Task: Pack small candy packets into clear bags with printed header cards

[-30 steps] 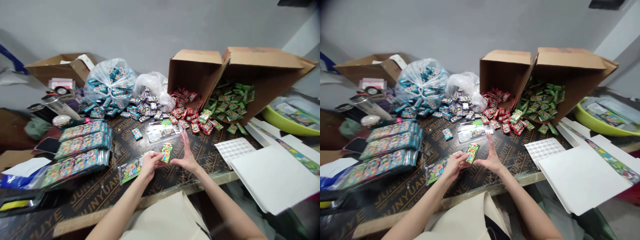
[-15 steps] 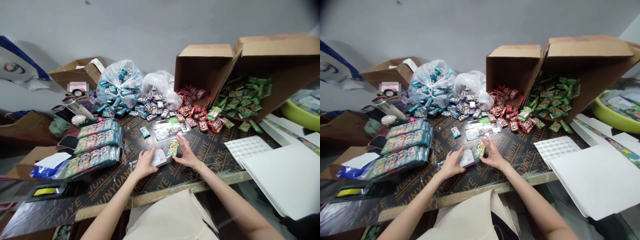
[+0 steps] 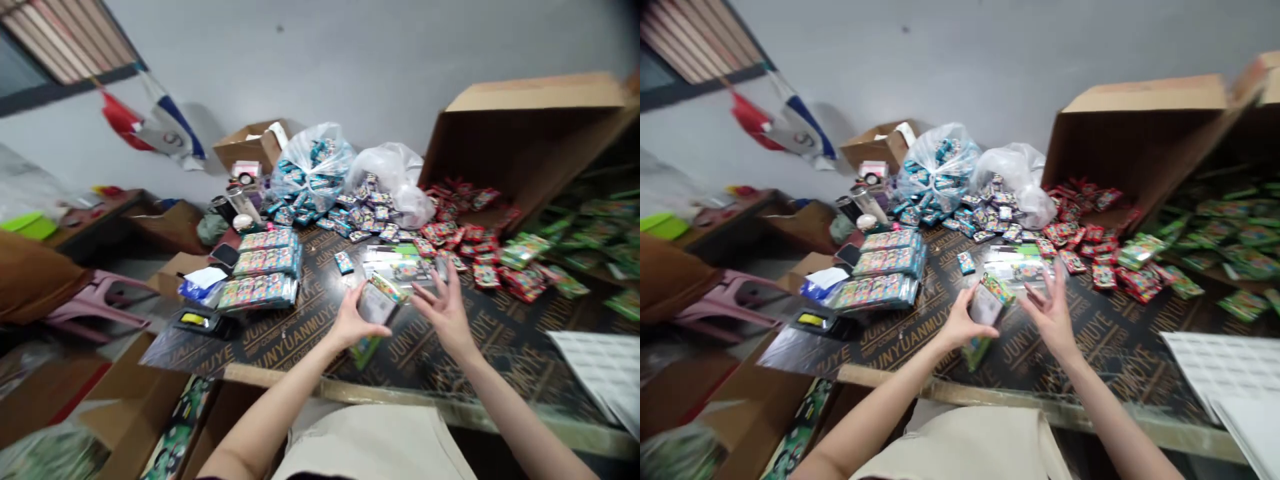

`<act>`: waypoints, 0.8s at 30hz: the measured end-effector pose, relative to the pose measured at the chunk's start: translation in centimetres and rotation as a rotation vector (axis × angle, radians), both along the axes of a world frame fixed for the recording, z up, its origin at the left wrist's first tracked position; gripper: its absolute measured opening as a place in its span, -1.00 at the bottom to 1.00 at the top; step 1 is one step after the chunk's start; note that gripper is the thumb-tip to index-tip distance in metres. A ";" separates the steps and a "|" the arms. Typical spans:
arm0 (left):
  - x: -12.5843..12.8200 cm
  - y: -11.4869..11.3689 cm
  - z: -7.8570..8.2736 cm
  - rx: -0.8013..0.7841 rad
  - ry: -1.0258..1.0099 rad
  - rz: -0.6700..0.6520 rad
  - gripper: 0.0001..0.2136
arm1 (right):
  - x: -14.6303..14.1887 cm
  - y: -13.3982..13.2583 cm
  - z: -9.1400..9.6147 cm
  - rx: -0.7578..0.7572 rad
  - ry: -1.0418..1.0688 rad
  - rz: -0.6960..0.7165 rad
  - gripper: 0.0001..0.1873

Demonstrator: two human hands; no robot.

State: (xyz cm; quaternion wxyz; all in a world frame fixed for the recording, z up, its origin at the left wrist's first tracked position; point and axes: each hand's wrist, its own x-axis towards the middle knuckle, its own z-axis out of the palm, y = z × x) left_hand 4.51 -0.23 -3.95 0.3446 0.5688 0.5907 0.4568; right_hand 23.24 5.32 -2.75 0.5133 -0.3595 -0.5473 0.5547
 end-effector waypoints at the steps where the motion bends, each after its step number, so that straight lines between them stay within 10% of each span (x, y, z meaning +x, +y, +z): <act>1: 0.6 0.2 -0.4 0.005 -0.093 0.055 -0.27 | -0.7 0.0 -0.1 -0.107 0.071 -0.060 -0.07; 4: 2.5 0.4 -1.5 -0.019 -0.340 0.130 -0.60 | -2.8 -0.1 -0.4 -0.341 0.193 -0.170 -0.20; 12: 4.2 0.2 -0.3 -0.251 -1.012 0.246 -0.61 | -5.0 -0.6 0.5 -0.371 0.324 -0.229 -0.16; 24: 0.9 1.1 1.8 -0.322 -0.842 0.062 -0.70 | -2.5 -0.3 0.7 -0.646 0.425 -0.004 -0.16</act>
